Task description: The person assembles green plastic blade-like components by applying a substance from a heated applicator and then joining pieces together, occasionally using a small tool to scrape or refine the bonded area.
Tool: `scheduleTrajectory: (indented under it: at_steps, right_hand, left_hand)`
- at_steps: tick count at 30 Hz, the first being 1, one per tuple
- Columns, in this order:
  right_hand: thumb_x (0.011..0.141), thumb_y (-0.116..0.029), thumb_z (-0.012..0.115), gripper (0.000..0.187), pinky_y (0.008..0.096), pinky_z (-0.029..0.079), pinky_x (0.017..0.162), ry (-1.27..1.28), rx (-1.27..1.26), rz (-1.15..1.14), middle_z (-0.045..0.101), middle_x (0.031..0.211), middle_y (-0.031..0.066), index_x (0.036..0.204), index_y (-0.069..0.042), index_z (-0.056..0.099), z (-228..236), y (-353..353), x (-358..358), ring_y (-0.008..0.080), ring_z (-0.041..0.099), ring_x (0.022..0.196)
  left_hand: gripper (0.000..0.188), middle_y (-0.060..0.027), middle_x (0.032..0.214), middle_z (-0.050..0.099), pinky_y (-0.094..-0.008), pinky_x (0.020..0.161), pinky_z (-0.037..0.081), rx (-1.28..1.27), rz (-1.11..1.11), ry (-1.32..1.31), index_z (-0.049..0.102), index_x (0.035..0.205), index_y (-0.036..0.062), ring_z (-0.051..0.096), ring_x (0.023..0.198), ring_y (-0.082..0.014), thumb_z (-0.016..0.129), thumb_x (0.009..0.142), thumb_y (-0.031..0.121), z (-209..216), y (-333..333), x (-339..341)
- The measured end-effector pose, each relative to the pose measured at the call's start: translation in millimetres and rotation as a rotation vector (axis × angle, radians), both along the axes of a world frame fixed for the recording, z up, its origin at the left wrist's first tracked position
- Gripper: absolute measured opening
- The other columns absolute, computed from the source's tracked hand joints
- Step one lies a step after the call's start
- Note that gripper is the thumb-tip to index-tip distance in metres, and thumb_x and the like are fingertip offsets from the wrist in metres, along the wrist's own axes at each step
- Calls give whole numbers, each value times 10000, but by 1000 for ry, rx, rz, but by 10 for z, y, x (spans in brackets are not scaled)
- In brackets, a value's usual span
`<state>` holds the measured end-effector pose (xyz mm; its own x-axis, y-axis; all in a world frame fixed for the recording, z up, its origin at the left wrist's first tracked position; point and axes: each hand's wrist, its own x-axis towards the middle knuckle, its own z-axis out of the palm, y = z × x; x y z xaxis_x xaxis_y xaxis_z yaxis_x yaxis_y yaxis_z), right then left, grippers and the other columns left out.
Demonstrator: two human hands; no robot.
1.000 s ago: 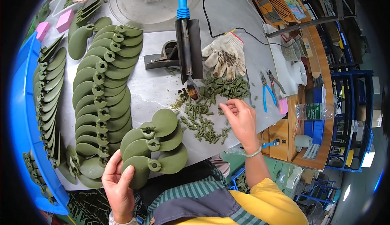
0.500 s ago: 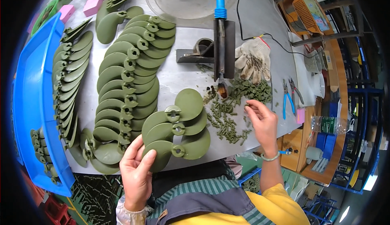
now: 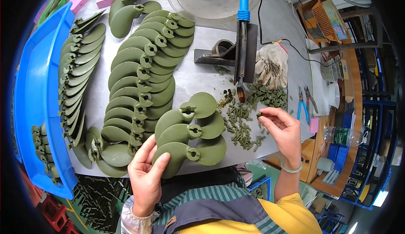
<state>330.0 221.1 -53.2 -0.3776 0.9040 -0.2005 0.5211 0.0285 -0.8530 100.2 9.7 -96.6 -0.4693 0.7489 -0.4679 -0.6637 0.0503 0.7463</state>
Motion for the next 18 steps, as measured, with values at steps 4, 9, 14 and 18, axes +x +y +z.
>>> scheduleTrajectory:
  at_steps: [4,9,14,18]
  right_hand:
    - [864,7,722,164,237,528,739,-7,83,-25,704,937,38,1027,23,712,70,-26,-154,95,658,814]
    - [835,15,733,185,256,546,694,-179,487,154,716,921,88,1019,12,717,94,-10,-408,134,680,759]
    - [824,9,734,177,291,549,666,-254,643,205,690,922,106,999,4,709,37,11,-525,199,681,751]
    - [811,-6,735,180,334,537,700,-267,641,224,680,902,106,985,2,686,24,15,-568,241,673,770]
  left_hand:
    - [535,-213,1323,602,-319,1027,472,-2,38,56,429,1409,-114,609,1189,-220,625,912,-76,-3,12,22]
    - [546,-218,1308,613,-316,1020,473,-13,72,86,438,1409,-106,615,1176,-215,640,902,-81,-15,44,31]
    - [541,-213,1290,628,-311,1012,477,-22,54,120,449,1403,-99,626,1158,-209,644,899,-81,-22,98,35]
    - [541,-212,1284,632,-308,1007,480,-18,55,131,453,1403,-94,630,1151,-207,646,898,-79,-28,110,34]
